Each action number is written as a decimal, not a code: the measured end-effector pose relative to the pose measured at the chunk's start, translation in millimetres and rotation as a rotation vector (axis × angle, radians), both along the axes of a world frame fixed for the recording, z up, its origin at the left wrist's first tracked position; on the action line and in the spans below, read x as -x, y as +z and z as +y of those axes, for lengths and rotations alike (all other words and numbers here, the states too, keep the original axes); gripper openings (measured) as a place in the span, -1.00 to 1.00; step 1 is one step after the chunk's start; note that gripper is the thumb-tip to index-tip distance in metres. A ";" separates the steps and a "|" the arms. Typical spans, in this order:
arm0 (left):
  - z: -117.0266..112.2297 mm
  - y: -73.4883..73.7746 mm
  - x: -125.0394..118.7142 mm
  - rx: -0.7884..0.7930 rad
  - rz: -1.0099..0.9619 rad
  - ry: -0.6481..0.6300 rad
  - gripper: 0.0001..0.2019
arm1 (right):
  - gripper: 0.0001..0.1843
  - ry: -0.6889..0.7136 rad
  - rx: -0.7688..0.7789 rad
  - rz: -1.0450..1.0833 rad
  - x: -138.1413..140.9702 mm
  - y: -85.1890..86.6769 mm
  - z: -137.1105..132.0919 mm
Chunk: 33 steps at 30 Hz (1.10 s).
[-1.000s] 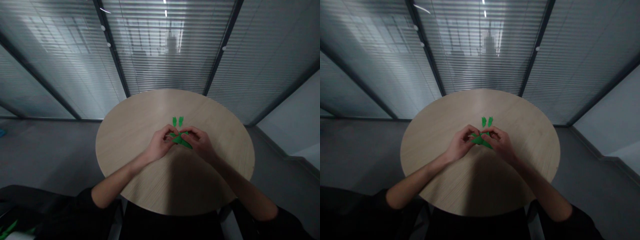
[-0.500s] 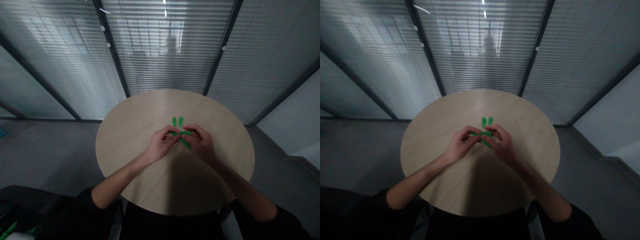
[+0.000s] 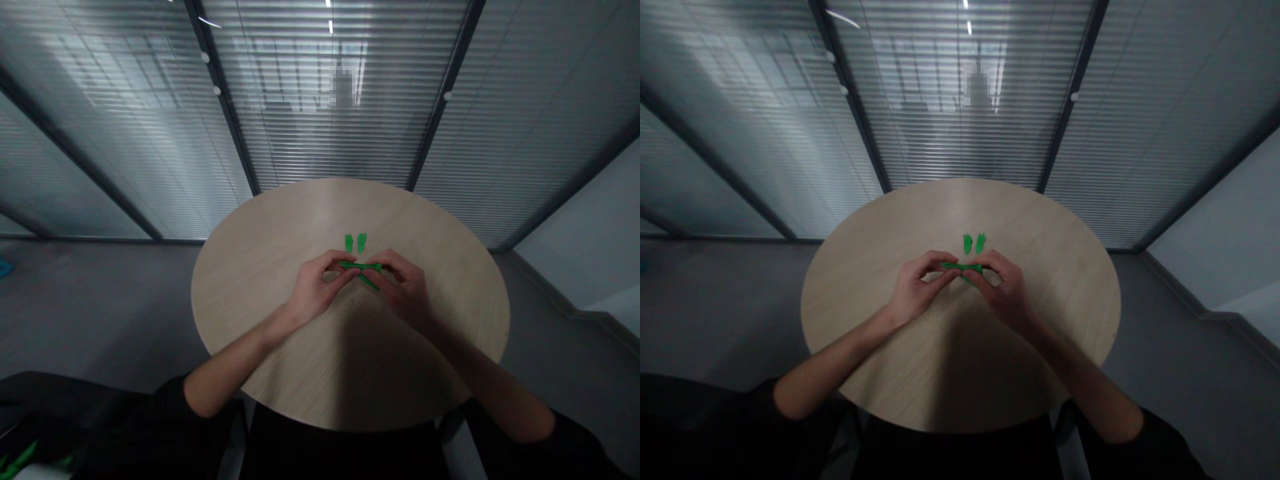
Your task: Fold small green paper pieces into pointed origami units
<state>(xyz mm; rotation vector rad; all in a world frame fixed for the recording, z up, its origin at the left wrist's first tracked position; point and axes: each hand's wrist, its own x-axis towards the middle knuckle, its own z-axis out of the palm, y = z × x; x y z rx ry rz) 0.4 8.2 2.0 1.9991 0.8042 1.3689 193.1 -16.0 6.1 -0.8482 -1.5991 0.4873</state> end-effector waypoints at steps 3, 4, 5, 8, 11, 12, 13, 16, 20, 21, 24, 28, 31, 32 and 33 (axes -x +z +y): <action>0.7 1.8 1.5 -0.030 0.031 0.017 -0.84 | -0.96 -0.032 0.002 -0.015 -1.0 -1.0 0.1; 0.8 2.5 1.9 -0.044 0.039 0.020 -0.85 | -0.96 -0.039 0.003 -0.023 -1.3 -1.2 0.0; 0.9 3.2 2.1 -0.057 0.043 0.022 -0.86 | -0.96 -0.042 0.001 -0.034 -1.5 -1.1 0.0; 0.7 4.5 2.2 -0.067 0.039 0.022 -0.88 | -0.99 -0.038 -0.020 -0.082 -1.9 -0.7 0.2; 0.1 4.8 1.1 -0.037 0.036 0.015 -0.88 | -0.97 -0.035 -0.054 -0.115 -1.9 -0.4 0.6; -0.1 5.0 0.7 -0.024 0.033 0.011 -0.88 | -0.97 -0.033 -0.066 -0.121 -1.8 -0.3 0.7; -0.2 5.2 0.3 -0.010 0.025 0.006 -0.89 | -0.98 -0.030 -0.075 -0.123 -1.7 -0.2 0.7; -0.3 6.4 -0.4 0.041 -0.007 -0.017 -0.90 | -0.97 -0.028 -0.078 -0.115 -1.5 0.1 0.2; -0.6 8.8 -0.7 0.125 -0.018 -0.038 -0.90 | -0.95 -0.042 -0.033 -0.108 -2.0 0.7 -0.7; -0.9 9.5 -0.8 0.140 -0.019 -0.039 -0.89 | -0.95 -0.045 -0.027 -0.107 -2.2 0.7 -0.8; -1.8 11.2 -1.5 0.168 -0.029 -0.038 -0.88 | -0.94 -0.046 -0.018 -0.099 -2.4 0.4 -0.5; -2.8 12.0 -3.0 0.196 -0.041 -0.049 -0.85 | -0.91 -0.033 0.024 -0.086 -2.6 -1.0 0.4; -3.2 11.5 -3.8 0.213 -0.062 -0.059 -0.84 | -0.89 -0.019 0.076 -0.082 -2.6 -1.2 0.4; -3.4 11.3 -4.0 0.223 -0.069 -0.061 -0.84 | -0.88 -0.014 0.094 -0.079 -2.5 -0.9 0.1; -3.6 11.3 -4.2 0.234 -0.076 -0.063 -0.83 | -0.86 -0.009 0.109 -0.073 -2.3 -0.3 -0.3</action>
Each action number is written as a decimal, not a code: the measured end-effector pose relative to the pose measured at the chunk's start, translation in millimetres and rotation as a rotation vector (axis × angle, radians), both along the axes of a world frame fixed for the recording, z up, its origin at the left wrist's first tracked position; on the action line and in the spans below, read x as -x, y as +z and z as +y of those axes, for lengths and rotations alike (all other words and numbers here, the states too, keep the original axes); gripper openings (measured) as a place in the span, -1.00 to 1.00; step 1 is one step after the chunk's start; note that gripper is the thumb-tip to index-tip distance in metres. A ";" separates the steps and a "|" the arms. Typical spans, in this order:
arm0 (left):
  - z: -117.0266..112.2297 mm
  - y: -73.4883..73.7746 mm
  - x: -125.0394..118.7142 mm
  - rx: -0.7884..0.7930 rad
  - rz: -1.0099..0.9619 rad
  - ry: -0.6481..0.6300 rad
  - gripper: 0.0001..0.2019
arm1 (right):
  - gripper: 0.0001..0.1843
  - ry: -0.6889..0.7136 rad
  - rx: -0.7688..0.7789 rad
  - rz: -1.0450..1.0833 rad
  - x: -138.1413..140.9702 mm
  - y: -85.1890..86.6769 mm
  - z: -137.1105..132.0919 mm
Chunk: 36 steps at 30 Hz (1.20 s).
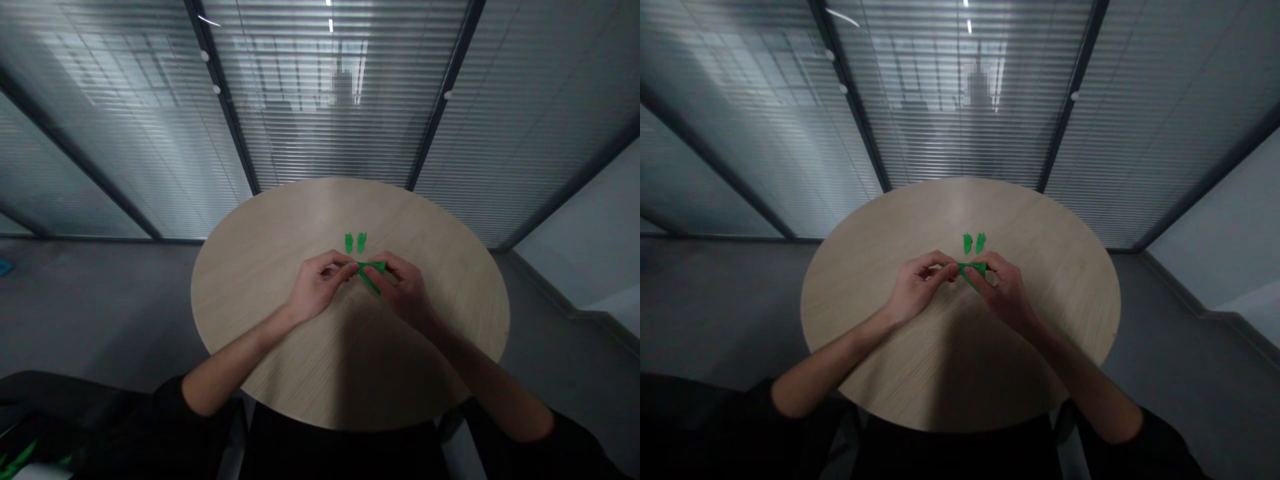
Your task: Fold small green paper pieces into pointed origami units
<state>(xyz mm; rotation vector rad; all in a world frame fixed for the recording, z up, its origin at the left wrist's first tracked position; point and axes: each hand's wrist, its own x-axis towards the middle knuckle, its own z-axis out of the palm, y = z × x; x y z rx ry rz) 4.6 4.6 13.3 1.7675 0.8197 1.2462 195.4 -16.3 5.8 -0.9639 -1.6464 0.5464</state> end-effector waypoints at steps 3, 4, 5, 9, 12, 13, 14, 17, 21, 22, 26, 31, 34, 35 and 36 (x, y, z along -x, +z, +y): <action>-0.8 0.6 -0.2 0.033 -0.007 -0.013 -0.81 | -0.82 0.014 0.033 0.032 0.6 2.3 -1.1; -0.9 0.9 -0.2 0.042 -0.008 -0.017 -0.81 | -0.82 0.022 0.042 0.043 0.8 3.0 -1.3; -0.9 1.2 -0.2 0.049 -0.008 -0.018 -0.80 | -0.81 0.031 0.050 0.051 0.9 3.6 -1.4; -0.4 1.4 0.1 0.067 0.003 -0.013 -0.78 | -0.77 0.052 0.091 0.060 1.0 4.3 -1.1; 0.1 0.1 -0.2 0.069 0.016 -0.017 -0.77 | -0.74 0.060 0.113 0.076 0.3 3.9 -0.6; 0.1 -0.5 -0.4 0.072 0.016 -0.019 -0.76 | -0.74 0.064 0.114 0.082 0.0 3.7 -0.4; 0.2 -1.1 -0.6 0.078 0.015 -0.019 -0.75 | -0.74 0.067 0.116 0.086 -0.3 3.6 -0.2; 0.4 -2.4 -0.9 0.102 0.006 -0.008 -0.74 | -0.75 0.075 0.142 0.091 -0.3 3.7 0.3; 0.6 -1.9 -1.0 0.119 -0.023 0.000 -0.72 | -0.76 0.096 0.186 0.125 1.0 5.0 -0.7; 0.6 -1.6 -1.0 0.120 -0.027 -0.004 -0.72 | -0.77 0.100 0.191 0.134 1.2 5.4 -1.1; 1.0 -2.0 -1.0 0.122 -0.012 -0.002 -0.72 | -0.79 0.116 0.211 0.169 1.0 6.0 -1.7; 1.4 -3.1 -0.7 0.087 0.000 0.003 -0.73 | -0.78 0.102 0.244 0.165 -1.0 2.9 -0.1; 0.9 -2.5 -0.8 0.063 0.008 0.005 -0.75 | -0.79 0.070 0.219 0.161 -1.7 2.3 -0.3; 0.8 -2.4 -0.9 0.058 0.009 0.002 -0.76 | -0.79 0.060 0.193 0.153 -1.7 2.9 -0.5; 0.6 -2.3 -1.0 0.050 0.009 -0.001 -0.77 | -0.80 0.053 0.163 0.139 -1.7 3.7 -0.8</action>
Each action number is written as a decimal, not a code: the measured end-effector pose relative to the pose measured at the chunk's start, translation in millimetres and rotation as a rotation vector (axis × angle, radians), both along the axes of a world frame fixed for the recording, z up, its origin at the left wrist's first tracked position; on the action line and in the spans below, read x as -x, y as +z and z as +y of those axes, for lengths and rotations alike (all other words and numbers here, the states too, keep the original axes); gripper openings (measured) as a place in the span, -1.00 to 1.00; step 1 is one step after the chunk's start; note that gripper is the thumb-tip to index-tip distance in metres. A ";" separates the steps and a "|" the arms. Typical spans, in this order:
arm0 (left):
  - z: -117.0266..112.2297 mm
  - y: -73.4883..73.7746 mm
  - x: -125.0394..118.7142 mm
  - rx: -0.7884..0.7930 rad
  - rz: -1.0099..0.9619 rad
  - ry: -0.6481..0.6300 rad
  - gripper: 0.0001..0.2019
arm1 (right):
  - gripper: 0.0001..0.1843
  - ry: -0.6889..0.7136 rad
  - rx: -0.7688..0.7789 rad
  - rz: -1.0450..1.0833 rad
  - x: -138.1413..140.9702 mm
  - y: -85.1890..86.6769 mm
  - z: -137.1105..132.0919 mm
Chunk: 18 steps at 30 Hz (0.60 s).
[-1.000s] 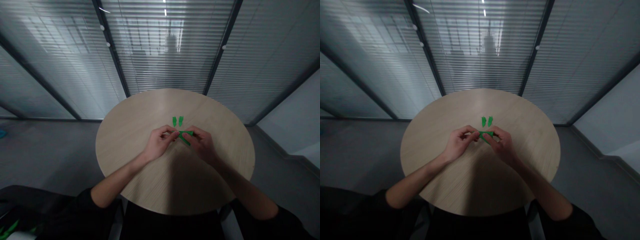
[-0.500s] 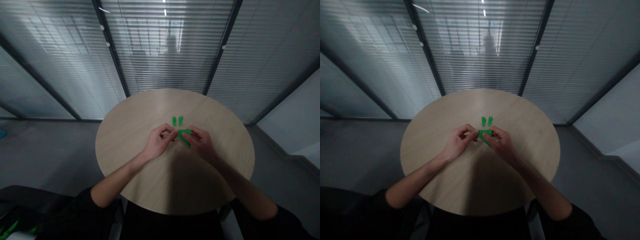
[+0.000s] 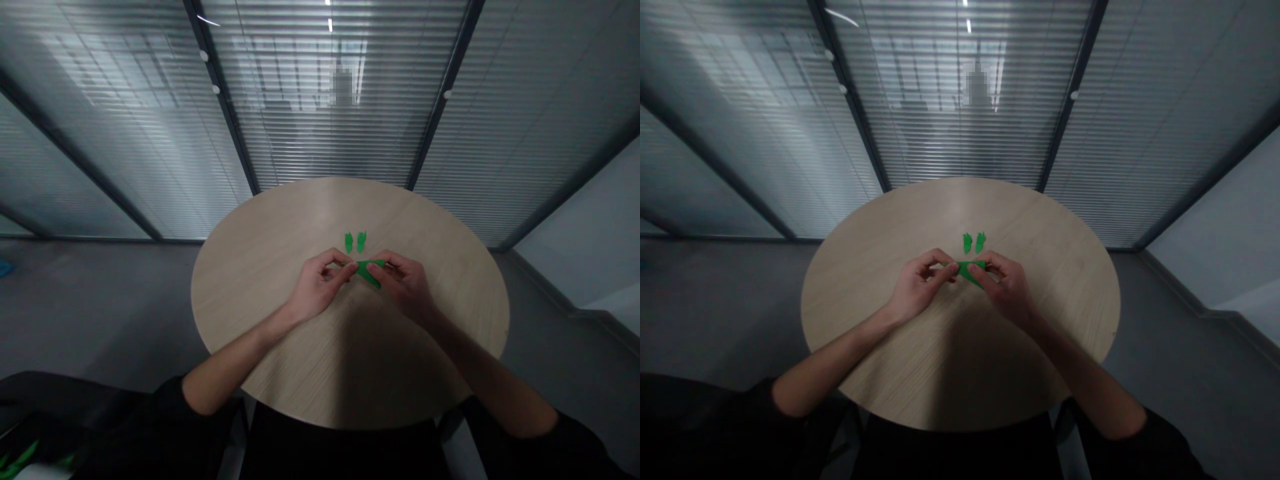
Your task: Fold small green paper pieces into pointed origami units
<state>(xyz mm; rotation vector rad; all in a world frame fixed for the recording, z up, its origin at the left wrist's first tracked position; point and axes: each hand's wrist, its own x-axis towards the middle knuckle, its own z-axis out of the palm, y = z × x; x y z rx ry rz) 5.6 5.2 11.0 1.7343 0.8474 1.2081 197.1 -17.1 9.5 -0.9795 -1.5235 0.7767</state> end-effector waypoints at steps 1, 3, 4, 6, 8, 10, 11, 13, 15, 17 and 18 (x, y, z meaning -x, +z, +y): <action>-0.1 -0.1 -0.1 -0.012 0.001 -0.001 -0.77 | -0.81 -0.008 -0.030 -0.011 0.1 1.0 -0.3; -0.1 -0.6 -0.2 -0.047 0.008 0.001 -0.78 | -0.83 -0.011 -0.063 -0.033 0.4 3.2 -0.7; 0.0 -1.0 -0.2 -0.065 0.011 0.005 -0.79 | -0.83 -0.011 -0.069 -0.040 0.6 4.0 -0.8; 0.5 -1.7 -0.2 -0.086 0.009 0.014 -0.80 | -0.84 -0.007 -0.074 -0.053 1.0 4.8 -0.6; 1.3 -2.5 -0.1 -0.087 -0.007 0.020 -0.81 | -0.86 -0.007 -0.080 -0.063 1.5 4.4 -0.3; 2.1 -3.2 0.1 -0.082 -0.029 0.026 -0.80 | -0.87 -0.008 -0.087 -0.061 2.0 3.2 -0.1; 2.4 -3.5 0.2 -0.077 -0.037 0.027 -0.80 | -0.87 -0.006 -0.081 -0.053 2.2 2.7 0.0; 2.6 -3.7 0.5 -0.067 -0.042 0.026 -0.80 | -0.87 -0.004 -0.053 -0.026 2.5 2.0 -0.2; 2.4 -3.3 0.8 -0.052 -0.033 0.016 -0.80 | -0.86 -0.004 -0.018 0.005 2.5 2.2 -0.6; 2.0 -2.4 1.2 -0.037 -0.024 0.005 -0.78 | -0.83 -0.007 0.008 0.031 2.3 2.8 -0.9; 1.9 -1.9 1.4 -0.029 -0.023 0.000 -0.77 | -0.82 -0.007 0.020 0.038 2.1 3.1 -1.0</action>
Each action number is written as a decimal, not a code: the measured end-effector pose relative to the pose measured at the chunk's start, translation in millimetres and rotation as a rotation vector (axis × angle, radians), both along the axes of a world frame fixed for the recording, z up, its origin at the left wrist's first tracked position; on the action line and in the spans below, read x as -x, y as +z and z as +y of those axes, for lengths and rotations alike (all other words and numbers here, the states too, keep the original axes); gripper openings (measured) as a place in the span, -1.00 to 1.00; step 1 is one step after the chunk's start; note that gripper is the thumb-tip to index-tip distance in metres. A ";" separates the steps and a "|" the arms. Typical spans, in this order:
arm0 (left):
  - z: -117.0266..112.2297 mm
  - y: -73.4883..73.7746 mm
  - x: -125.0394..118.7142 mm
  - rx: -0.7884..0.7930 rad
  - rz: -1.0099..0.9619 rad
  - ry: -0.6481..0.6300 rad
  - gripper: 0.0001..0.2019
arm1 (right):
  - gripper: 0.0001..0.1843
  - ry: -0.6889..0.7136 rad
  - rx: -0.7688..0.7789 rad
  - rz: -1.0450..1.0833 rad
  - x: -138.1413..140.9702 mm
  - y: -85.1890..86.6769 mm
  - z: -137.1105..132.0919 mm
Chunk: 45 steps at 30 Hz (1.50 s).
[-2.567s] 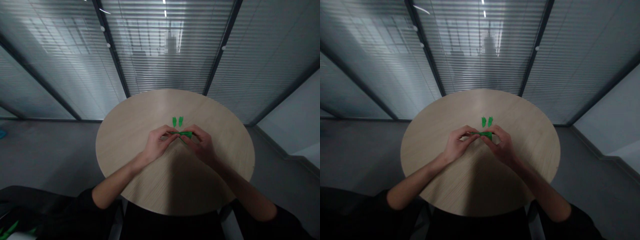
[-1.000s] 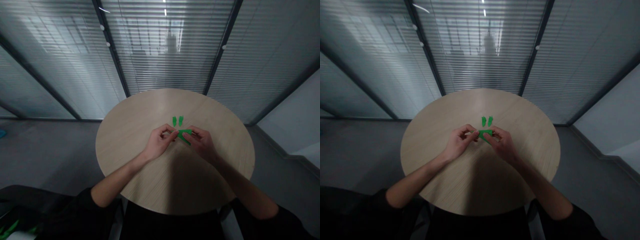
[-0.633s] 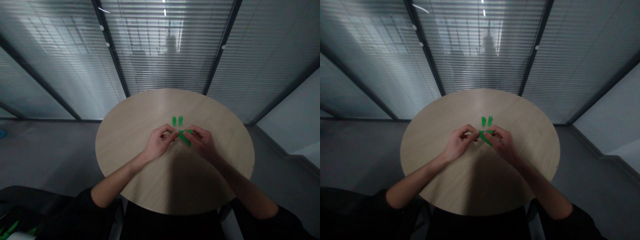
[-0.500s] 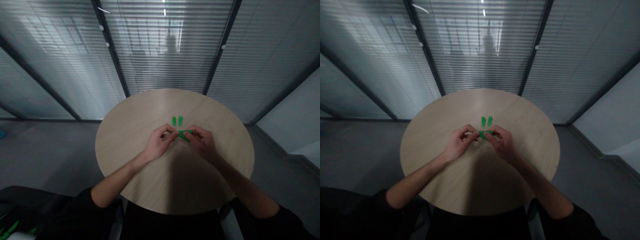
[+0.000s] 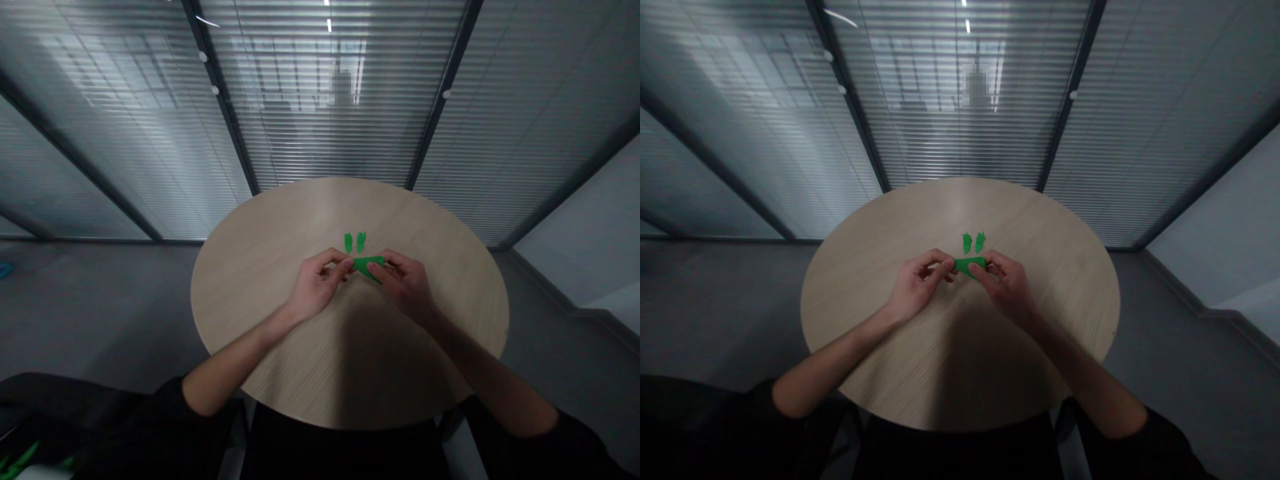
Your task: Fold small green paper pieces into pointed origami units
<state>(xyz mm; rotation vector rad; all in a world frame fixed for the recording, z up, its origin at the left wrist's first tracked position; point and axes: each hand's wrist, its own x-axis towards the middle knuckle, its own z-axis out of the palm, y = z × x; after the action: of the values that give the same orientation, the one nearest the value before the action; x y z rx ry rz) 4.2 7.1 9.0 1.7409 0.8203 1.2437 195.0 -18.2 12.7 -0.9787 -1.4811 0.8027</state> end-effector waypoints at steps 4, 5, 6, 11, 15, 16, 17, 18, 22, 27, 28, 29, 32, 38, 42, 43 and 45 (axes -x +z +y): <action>-0.3 1.5 0.8 0.017 -0.013 -0.003 -0.76 | -0.81 0.017 0.034 0.031 -0.7 -0.4 0.4; -0.3 1.8 1.0 0.020 -0.016 -0.003 -0.77 | -0.81 0.014 0.036 0.036 -0.9 -1.1 0.7; -0.3 2.1 1.1 0.023 -0.017 0.000 -0.78 | -0.81 0.004 0.038 0.038 -1.2 -1.8 1.0; -0.4 3.4 0.9 0.010 -0.004 0.037 -0.81 | -0.81 -0.048 0.036 0.028 -2.8 -4.1 2.4; -0.7 4.3 0.5 0.031 -0.018 0.023 -0.79 | -0.81 -0.054 -0.001 0.009 -1.9 -2.2 2.4; -0.9 4.5 0.5 0.039 -0.024 0.025 -0.79 | -0.81 -0.051 -0.003 0.006 -1.6 -1.6 2.3; -1.3 4.8 0.4 0.046 -0.030 0.026 -0.78 | -0.81 -0.048 -0.001 0.002 -1.4 -1.2 2.1; -1.7 5.1 0.3 0.049 -0.036 0.026 -0.78 | -0.81 -0.045 0.004 0.001 -1.3 -0.8 1.8; -3.2 6.2 -0.3 0.053 -0.059 0.012 -0.80 | -0.80 -0.028 0.036 0.017 -2.5 -0.6 0.9; -0.4 4.1 -0.9 0.072 -0.067 -0.010 -0.77 | -0.77 -0.019 0.080 0.005 -3.2 -1.2 1.5; 0.4 3.2 -0.9 0.084 -0.062 -0.020 -0.76 | -0.77 -0.017 0.095 0.004 -2.7 -1.4 1.9; 1.1 2.2 -0.9 0.094 -0.054 -0.027 -0.76 | -0.77 -0.013 0.110 0.009 -2.0 -1.7 2.5; 1.8 0.2 -0.7 0.109 -0.029 -0.034 -0.75 | -0.77 0.008 0.136 0.028 0.2 -2.5 3.8; 1.7 -1.4 0.9 0.011 0.027 0.033 -0.81 | -0.82 0.037 0.108 0.042 -0.6 -2.0 5.0; 2.6 -3.1 1.3 -0.049 0.040 0.042 -0.85 | -0.86 0.038 0.081 0.051 -1.5 -3.1 6.1; 2.6 -3.1 1.3 -0.051 0.039 0.043 -0.85 | -0.86 0.036 0.075 0.051 -1.6 -3.5 6.3; 2.2 -2.0 1.2 -0.038 0.036 0.043 -0.86 | -0.86 0.034 0.071 0.047 -1.5 -4.3 6.3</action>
<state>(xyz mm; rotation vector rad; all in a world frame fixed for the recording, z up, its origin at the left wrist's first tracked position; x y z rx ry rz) 3.0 9.2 7.0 1.7893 0.8638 1.2668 196.5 -11.9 8.3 -0.9831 -1.4407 0.9021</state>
